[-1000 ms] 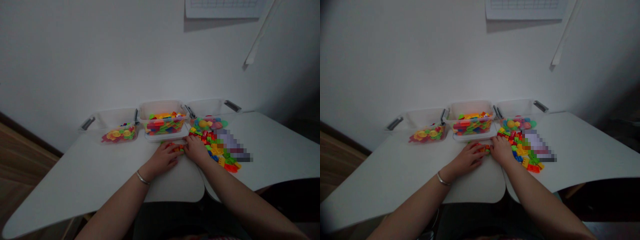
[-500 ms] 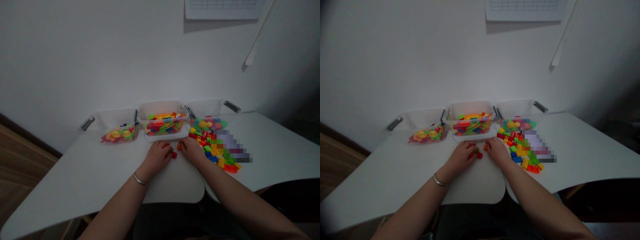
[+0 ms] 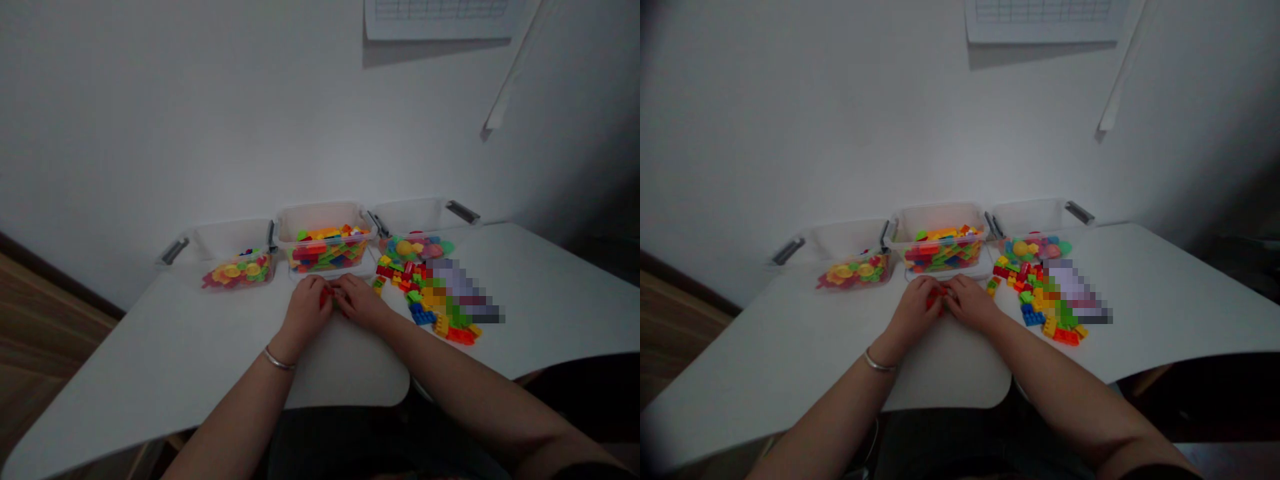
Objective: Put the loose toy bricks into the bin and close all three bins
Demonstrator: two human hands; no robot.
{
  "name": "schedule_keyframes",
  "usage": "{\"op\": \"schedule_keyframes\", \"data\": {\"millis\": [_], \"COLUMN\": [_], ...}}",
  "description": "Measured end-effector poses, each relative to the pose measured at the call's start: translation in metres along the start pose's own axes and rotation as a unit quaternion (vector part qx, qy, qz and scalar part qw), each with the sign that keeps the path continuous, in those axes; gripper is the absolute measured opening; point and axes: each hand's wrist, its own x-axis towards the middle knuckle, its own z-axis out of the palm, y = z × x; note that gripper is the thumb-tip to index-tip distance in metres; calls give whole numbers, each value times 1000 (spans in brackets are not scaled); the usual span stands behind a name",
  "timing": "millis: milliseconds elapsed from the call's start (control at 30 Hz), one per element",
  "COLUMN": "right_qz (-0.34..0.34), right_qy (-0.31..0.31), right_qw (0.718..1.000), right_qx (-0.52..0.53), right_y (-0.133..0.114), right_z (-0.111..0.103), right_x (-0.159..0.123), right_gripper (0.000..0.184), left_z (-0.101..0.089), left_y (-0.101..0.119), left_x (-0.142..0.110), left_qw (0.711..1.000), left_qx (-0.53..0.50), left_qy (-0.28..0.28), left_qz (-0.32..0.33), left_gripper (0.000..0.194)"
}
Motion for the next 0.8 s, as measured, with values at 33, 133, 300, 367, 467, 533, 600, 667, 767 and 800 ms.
{"op": "schedule_keyframes", "data": {"millis": [33,133,300,367,467,533,600,667,767,800], "right_qz": [-16,-20,116,171,222,231,231,231,235,236], "right_qy": [-1,31,122,126,102,79,60,48,39,40], "right_qw": [1000,995,954,932,917,921,926,928,921,919], "right_qx": [-13,-88,-247,-294,-314,-305,-292,-289,-308,-314], "right_y": [-1,-1,22,34,47,48,46,42,37,36], "right_z": [-1,-9,-25,-26,-23,-21,-19,-19,-20,-20], "right_x": [0,-5,-16,-20,-24,-23,-22,-20,-19,-20], "right_gripper": [25,24,33,42,52,53,50,46,42,42], "left_z": [0,-1,-6,-7,-7,-5,-4,-2,-2,-2], "left_y": [-1,-2,7,11,14,11,7,4,2,1], "left_x": [0,0,-3,-5,-6,-5,-4,-3,-2,-1], "left_qw": [1000,1000,994,984,976,978,983,986,989,990], "left_qx": [0,-6,21,46,57,54,51,49,55,58], "left_qy": [5,3,-78,-132,-174,-164,-139,-118,-96,-91], "left_qz": [-7,-3,79,106,117,114,111,108,96,90], "left_gripper": [14,16,34,39,37,36,35,34,27,24]}}
